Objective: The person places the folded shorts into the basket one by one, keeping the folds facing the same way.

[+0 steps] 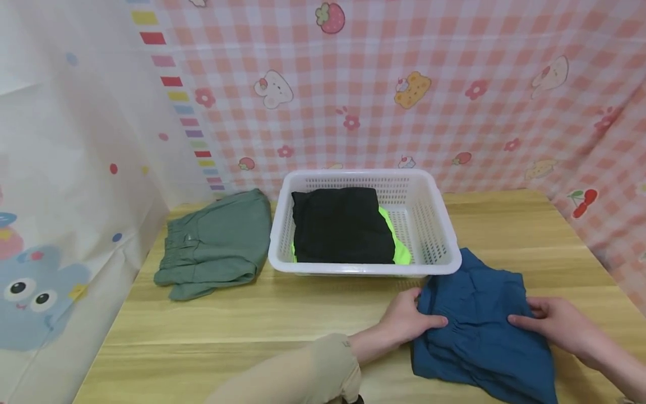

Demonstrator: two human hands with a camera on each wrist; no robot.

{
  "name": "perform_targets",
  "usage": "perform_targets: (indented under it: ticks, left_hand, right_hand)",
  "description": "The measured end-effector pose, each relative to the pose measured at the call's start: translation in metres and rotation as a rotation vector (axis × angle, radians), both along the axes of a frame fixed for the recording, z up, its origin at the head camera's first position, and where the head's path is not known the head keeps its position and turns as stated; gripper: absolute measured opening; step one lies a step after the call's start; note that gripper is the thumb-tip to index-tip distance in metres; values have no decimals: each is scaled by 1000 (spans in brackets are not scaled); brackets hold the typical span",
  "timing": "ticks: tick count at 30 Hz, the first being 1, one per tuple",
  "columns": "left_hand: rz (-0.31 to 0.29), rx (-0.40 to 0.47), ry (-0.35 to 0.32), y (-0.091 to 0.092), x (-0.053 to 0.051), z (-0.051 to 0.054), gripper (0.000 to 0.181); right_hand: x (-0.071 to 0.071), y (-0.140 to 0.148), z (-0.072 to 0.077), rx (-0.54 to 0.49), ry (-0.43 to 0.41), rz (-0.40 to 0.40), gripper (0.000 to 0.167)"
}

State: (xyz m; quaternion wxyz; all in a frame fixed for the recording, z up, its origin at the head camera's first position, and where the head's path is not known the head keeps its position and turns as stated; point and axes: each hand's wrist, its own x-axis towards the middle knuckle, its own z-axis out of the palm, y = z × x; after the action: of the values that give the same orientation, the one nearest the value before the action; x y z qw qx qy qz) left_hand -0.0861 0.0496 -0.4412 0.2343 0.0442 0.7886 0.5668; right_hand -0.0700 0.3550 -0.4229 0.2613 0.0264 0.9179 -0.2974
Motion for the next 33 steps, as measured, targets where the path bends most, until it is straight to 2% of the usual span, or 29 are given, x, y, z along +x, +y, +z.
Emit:
perform_targets:
  ticks: [2,3,5,11,14,17,20,22,24,33]
  left_hand:
    - [5,21,-6,-6,-1,-2,56]
    - [8,27,-9,-8,-1,-3,58]
    - [9,36,-16,-13,-1,-5,61]
    - [-9,52,-19,-24,3,-6,64]
    - [-24,51,-25,-31,6,-6,63]
    - [-39,45,-32,-39,8,-6,63]
    - [-58,36,-29,-49,9,-7,65]
    - [-68,28,-23,-56,10,-7,66]
    - [-75,28,-23,-63,11,-7,65]
    - [-84,84,-68,-92,16,-7,62]
  right_hand:
    - [1,-7,1,-19,39,-13,48]
    - [2,-11,2,-31,61,-23,42]
    - [3,-18,2,-64,93,-42,48]
    - [5,-30,2,-44,98,-31,39]
    - [6,-35,1,-23,71,-8,46]
    - [8,-41,0,-19,80,23,55]
    - [12,-50,-1,-59,110,26,38]
    - [16,-57,-2,-92,139,24,35]
    - [19,-65,-4,-136,150,16,44]
    - [21,-96,-6,-199,165,30,44]
